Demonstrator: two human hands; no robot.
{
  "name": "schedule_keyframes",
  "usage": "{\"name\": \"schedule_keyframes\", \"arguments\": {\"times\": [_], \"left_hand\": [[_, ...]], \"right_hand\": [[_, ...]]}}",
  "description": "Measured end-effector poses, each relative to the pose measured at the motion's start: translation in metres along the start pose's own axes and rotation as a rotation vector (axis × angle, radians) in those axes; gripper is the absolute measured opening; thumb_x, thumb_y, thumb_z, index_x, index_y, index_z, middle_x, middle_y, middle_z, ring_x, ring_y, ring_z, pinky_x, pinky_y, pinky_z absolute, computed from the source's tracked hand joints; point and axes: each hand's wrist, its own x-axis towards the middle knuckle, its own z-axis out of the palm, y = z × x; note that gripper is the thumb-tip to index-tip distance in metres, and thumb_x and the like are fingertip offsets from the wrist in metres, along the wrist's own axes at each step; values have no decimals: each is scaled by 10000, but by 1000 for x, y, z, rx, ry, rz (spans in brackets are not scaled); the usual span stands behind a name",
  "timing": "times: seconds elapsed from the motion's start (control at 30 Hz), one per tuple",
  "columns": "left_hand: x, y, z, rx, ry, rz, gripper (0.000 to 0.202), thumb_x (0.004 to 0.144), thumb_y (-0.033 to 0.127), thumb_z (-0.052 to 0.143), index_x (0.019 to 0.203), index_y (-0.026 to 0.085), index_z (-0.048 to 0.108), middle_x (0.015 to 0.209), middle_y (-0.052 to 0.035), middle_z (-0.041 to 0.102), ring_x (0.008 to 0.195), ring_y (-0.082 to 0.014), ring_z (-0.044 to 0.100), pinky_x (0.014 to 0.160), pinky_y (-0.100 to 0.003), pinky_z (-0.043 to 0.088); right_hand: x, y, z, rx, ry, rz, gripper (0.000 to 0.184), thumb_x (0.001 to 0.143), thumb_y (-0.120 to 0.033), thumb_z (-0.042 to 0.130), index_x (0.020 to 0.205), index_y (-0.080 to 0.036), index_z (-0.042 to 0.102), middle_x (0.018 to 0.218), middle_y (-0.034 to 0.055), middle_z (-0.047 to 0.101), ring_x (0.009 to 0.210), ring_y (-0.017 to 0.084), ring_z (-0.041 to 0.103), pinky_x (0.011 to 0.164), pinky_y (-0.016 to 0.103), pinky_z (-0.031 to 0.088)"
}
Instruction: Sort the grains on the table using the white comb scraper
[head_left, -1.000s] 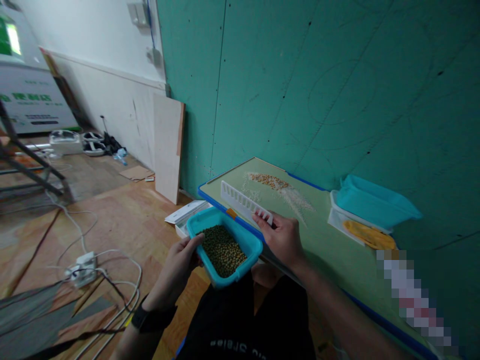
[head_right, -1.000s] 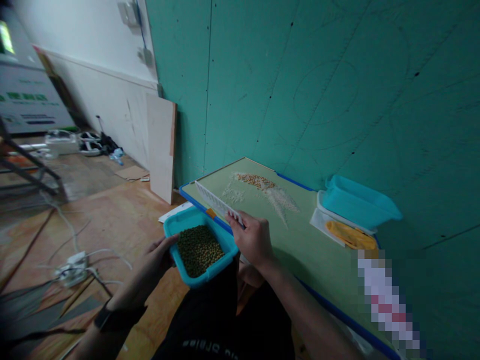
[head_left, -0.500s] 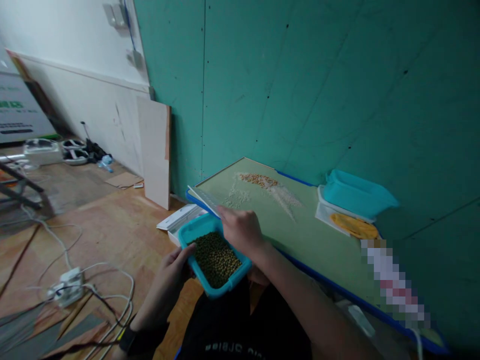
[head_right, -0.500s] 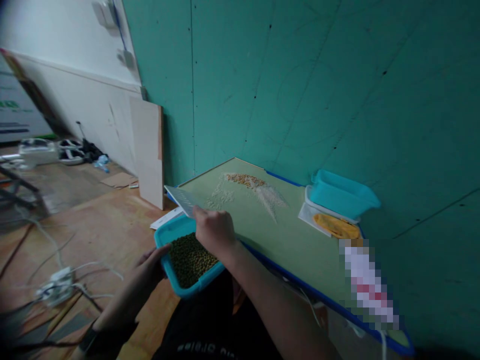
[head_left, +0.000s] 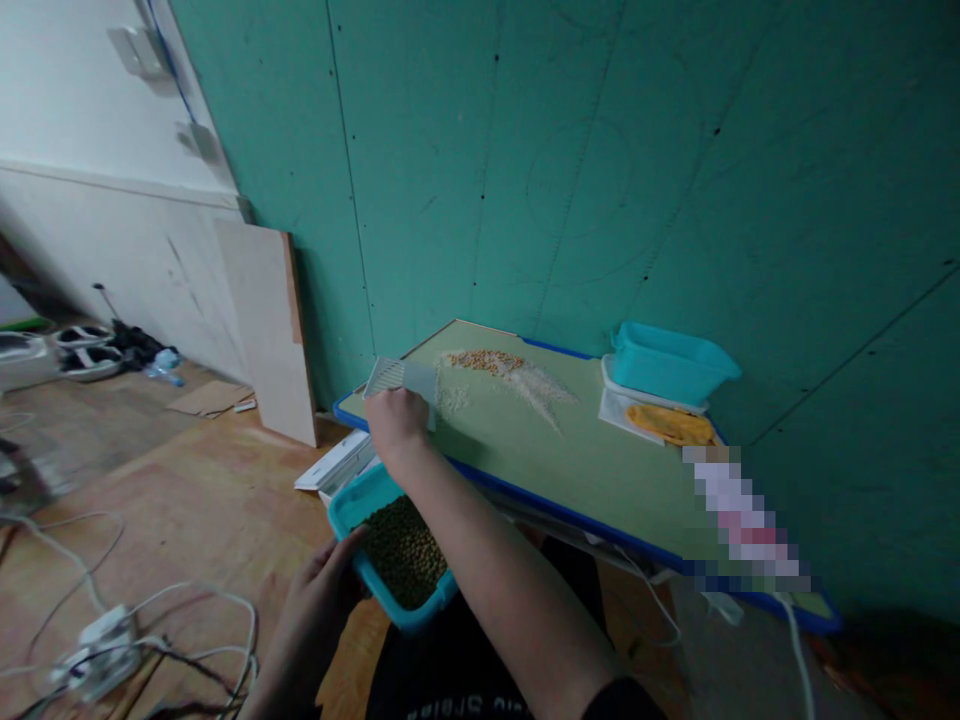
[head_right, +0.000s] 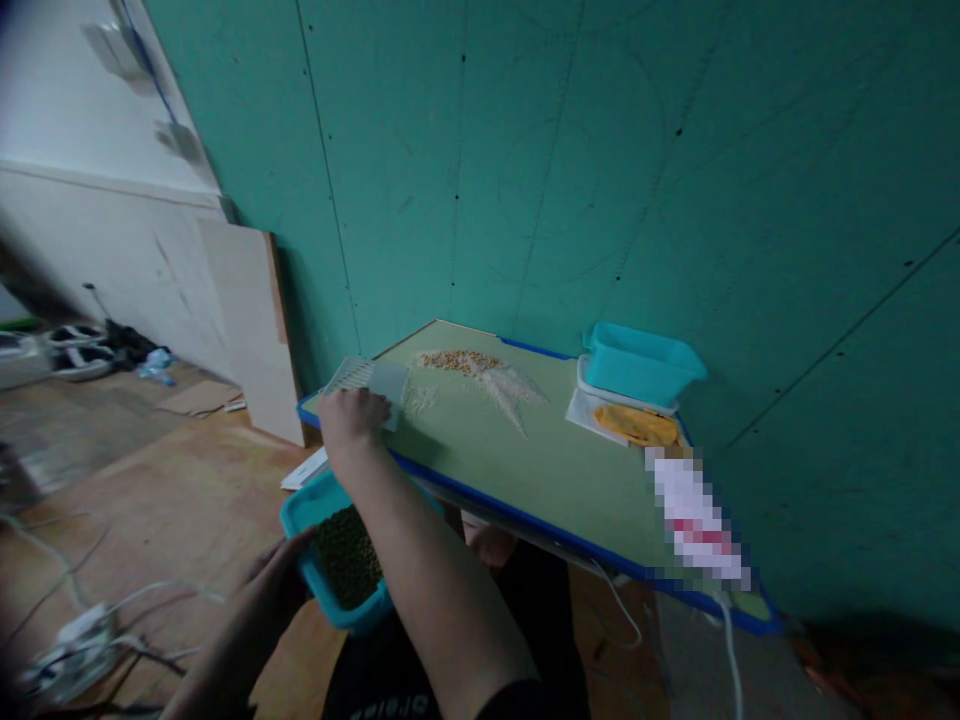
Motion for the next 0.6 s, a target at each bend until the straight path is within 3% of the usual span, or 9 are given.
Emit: {"name": "schedule_keyframes", "arguments": {"times": [0.2, 0.4, 0.6], "left_hand": [[-4, -2, 3, -20, -6, -6, 449, 546, 507, 1078, 656, 208, 761, 487, 63, 537, 432, -101, 503, 444, -216, 434], [-4, -4, 0, -25, -15, 3, 522, 555, 570, 1074, 607, 209, 702, 511, 59, 529, 471, -103, 486, 462, -225, 439], [2, -12, -11, -16, -94, -12, 483, 655, 597, 1039, 736, 185, 802, 572, 53, 601, 515, -97, 532, 514, -212, 489]], "right_hand": [[-9, 6, -4, -2, -20, 55, 324, 1026, 32, 539, 1125, -44, 837, 1050, 258, 847, 1075, 353, 844, 849, 472, 700], [-27, 34, -6, -43, 38, 117, 341, 1029, 25, 542, 1097, -81, 859, 1025, 236, 846, 998, 306, 850, 827, 402, 683], [-54, 62, -18, -101, 67, 143, 324, 1061, -30, 538, 1110, -84, 854, 1061, 241, 850, 1020, 270, 845, 838, 329, 675]]}}
